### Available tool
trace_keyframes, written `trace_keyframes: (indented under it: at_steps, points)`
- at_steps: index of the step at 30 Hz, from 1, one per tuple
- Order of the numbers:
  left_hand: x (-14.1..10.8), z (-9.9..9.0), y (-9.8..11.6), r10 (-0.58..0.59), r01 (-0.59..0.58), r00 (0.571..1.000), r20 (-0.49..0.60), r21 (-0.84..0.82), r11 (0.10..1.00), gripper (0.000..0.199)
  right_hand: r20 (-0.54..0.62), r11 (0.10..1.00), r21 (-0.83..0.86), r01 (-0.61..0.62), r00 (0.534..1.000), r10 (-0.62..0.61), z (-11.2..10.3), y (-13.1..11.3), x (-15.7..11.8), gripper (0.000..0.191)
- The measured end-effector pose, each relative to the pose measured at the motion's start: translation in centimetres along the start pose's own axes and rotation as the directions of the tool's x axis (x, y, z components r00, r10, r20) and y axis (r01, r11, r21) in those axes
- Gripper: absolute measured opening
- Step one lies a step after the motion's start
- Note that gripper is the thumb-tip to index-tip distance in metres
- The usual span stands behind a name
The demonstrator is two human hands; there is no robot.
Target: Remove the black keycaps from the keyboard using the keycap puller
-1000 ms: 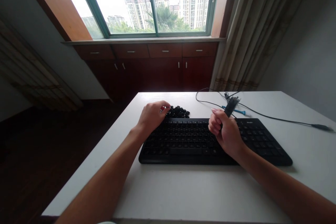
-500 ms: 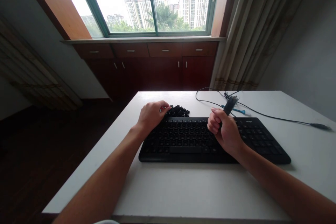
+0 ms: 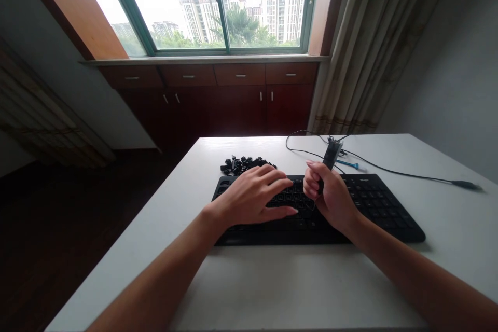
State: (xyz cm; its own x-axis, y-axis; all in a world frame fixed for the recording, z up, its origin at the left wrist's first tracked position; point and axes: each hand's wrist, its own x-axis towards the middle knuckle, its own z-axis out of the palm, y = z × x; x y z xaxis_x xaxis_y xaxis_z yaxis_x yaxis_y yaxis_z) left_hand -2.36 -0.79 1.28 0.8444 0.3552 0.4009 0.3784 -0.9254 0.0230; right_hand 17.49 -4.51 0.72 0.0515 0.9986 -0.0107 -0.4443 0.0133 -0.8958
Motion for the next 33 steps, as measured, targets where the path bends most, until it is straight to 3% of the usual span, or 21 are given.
trace_keyframes:
  at_steps: [5, 15, 22, 29, 33]
  points:
    - [0.5, 0.4, 1.9, 0.107, -0.101, 0.991, 0.077, -0.076, 0.992, 0.052, 0.001, 0.994, -0.102, 0.023, 1.000, -0.023, -0.5, -0.2, 0.1, 0.042]
    - [0.9, 1.1, 3.8, 0.116, -0.114, 0.993, 0.000, -0.165, 0.980, 0.030, 0.006, 0.991, -0.130, -0.024, 1.000, 0.025, -0.3, 0.1, -0.3, 0.042]
    - [1.0, 2.1, 4.2, -0.045, 0.015, 0.995, -0.085, -0.326, 0.945, 0.034, -0.006, 0.993, -0.105, -0.044, 0.999, 0.043, -0.1, 0.2, -0.3, 0.043]
    - [1.2, 2.6, 4.1, -0.184, 0.132, 0.980, -0.071, -0.457, 0.880, 0.036, -0.025, 0.991, -0.123, -0.046, 0.999, 0.043, 0.2, 0.2, -0.6, 0.043]
    - [1.2, 2.7, 4.1, -0.204, 0.149, 0.977, -0.069, -0.468, 0.871, 0.036, -0.021, 0.989, -0.141, -0.043, 0.999, 0.040, 0.4, 0.3, -0.9, 0.043]
